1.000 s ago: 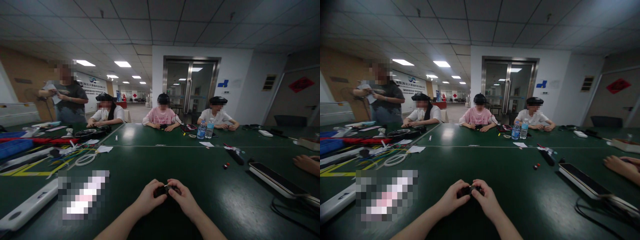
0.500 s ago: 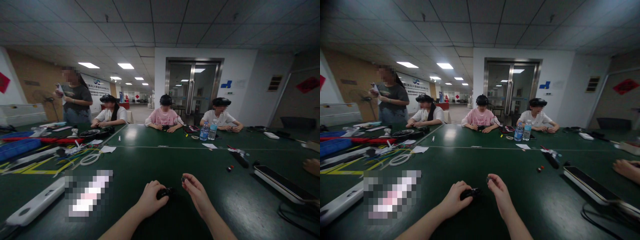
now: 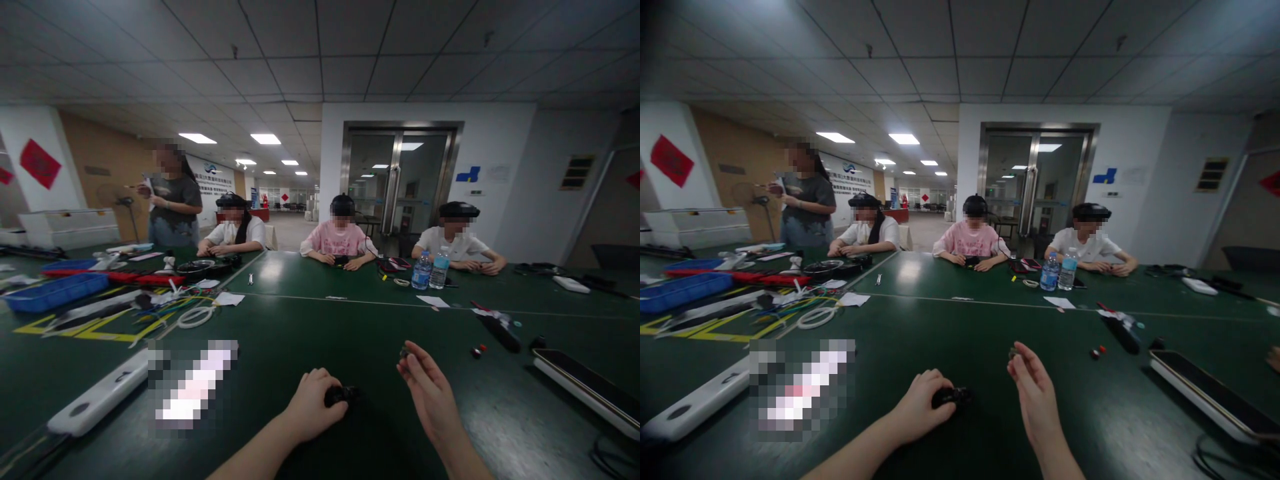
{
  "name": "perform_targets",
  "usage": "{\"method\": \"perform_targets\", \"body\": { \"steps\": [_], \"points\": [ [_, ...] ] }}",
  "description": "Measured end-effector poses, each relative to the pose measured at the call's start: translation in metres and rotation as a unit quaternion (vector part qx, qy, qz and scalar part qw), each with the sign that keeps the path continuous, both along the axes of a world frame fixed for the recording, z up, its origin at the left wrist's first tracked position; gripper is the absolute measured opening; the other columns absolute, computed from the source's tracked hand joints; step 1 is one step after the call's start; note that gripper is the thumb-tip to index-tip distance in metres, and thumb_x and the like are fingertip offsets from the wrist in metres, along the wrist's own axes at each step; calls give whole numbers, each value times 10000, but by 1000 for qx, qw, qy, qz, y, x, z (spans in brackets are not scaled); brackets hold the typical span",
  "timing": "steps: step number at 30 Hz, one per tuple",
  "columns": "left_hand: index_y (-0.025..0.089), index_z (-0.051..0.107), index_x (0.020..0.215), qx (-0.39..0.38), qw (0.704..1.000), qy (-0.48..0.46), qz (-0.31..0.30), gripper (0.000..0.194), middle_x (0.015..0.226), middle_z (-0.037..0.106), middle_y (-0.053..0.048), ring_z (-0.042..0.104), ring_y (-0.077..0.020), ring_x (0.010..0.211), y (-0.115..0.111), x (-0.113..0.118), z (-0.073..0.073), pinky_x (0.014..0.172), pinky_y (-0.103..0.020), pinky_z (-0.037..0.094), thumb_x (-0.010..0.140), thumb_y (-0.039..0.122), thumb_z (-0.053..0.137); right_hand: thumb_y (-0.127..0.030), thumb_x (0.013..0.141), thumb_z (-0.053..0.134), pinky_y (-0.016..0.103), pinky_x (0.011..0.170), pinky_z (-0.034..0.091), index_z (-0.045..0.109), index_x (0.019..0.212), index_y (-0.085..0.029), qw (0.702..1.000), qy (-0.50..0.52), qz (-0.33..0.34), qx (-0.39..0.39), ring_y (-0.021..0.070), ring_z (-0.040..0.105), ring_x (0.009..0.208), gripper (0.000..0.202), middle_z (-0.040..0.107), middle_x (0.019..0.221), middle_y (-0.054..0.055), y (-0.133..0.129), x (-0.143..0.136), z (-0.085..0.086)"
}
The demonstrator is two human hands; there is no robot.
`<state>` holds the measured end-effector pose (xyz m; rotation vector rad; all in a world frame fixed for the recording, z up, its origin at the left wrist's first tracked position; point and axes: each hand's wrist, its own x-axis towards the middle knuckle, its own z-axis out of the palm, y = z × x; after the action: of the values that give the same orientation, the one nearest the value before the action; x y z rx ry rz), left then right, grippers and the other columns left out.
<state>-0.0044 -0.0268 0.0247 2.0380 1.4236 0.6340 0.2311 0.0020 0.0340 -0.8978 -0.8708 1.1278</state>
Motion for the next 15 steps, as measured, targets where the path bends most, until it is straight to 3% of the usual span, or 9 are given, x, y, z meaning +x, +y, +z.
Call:
{"method": "perform_targets", "body": {
  "steps": [8, 15],
  "points": [
    [251, 614, 993, -6, 1000, 7, 0, 354, 1040, 541, -37, 476, -232, 967, -2, 0, 4, 864, -368, 339, 759, 504, 533, -448, 591, 732, 354, 856, 472, 624, 987, -275, 1000, 6, 6, -3, 183, 564, 903, 445, 613, 976, 12, -2, -2, 4],
    [244, 603, 1012, 12, 999, 40, 0, 351, 1024, 549, -33, 483, -215, 947, 1, 1, 0, 851, -344, 343, 770, 486, 519, -521, 590, 710, 373, 882, 438, 626, 966, -243, 998, -59, 31, -17, 209, 560, 942, 475, 630, 966, 33, 0, -6, -3]
  ]
}}
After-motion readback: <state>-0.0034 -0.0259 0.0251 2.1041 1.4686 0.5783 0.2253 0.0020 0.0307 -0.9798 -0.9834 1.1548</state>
